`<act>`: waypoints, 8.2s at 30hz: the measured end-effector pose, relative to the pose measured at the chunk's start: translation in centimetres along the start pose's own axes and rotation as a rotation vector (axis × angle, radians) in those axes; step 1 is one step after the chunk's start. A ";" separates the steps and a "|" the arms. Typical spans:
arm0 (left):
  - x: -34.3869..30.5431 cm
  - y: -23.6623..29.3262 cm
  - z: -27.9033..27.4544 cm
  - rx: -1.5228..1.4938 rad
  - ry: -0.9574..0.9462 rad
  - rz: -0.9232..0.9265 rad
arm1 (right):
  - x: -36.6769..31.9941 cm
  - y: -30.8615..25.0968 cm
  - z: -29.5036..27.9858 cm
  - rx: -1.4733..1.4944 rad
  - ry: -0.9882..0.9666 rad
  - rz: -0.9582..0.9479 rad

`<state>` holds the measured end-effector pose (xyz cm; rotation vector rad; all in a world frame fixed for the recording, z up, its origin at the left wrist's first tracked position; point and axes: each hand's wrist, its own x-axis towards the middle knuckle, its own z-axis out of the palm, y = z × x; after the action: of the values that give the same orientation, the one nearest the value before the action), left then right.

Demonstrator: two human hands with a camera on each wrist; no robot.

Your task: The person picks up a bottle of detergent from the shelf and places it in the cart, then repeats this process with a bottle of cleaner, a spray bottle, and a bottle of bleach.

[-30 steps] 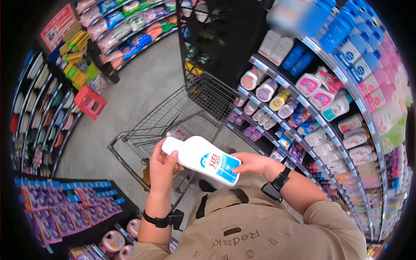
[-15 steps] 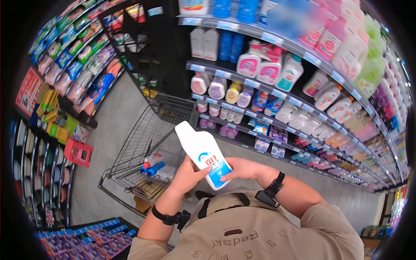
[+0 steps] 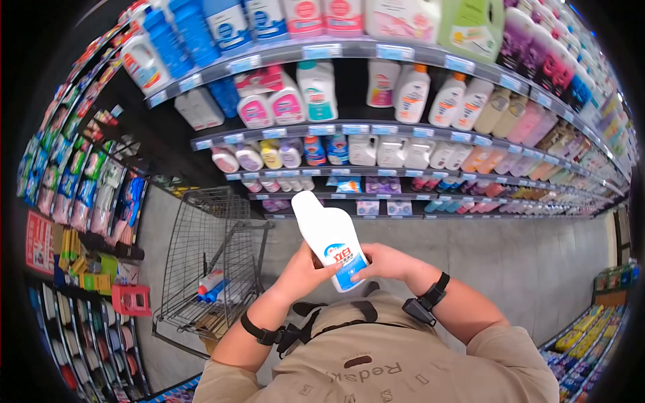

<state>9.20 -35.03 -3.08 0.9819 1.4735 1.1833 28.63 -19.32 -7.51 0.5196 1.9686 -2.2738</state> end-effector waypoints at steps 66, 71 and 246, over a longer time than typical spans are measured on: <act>41.8 7.8 -7.4 0.698 -0.103 0.232 | 14.6 -15.3 -28.7 -0.415 0.833 -0.274; 42.1 7.7 -7.1 0.643 -0.061 0.255 | 15.9 -16.0 -28.6 -0.329 0.909 -0.411; -33.5 -24.3 -42.0 -0.052 1.115 -0.419 | 55.4 0.1 40.1 -0.502 -0.674 0.305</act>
<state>-25.50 -80.34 -17.93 -0.1482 2.3140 1.4995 -31.17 -49.98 -20.36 -0.0127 1.8251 -1.4252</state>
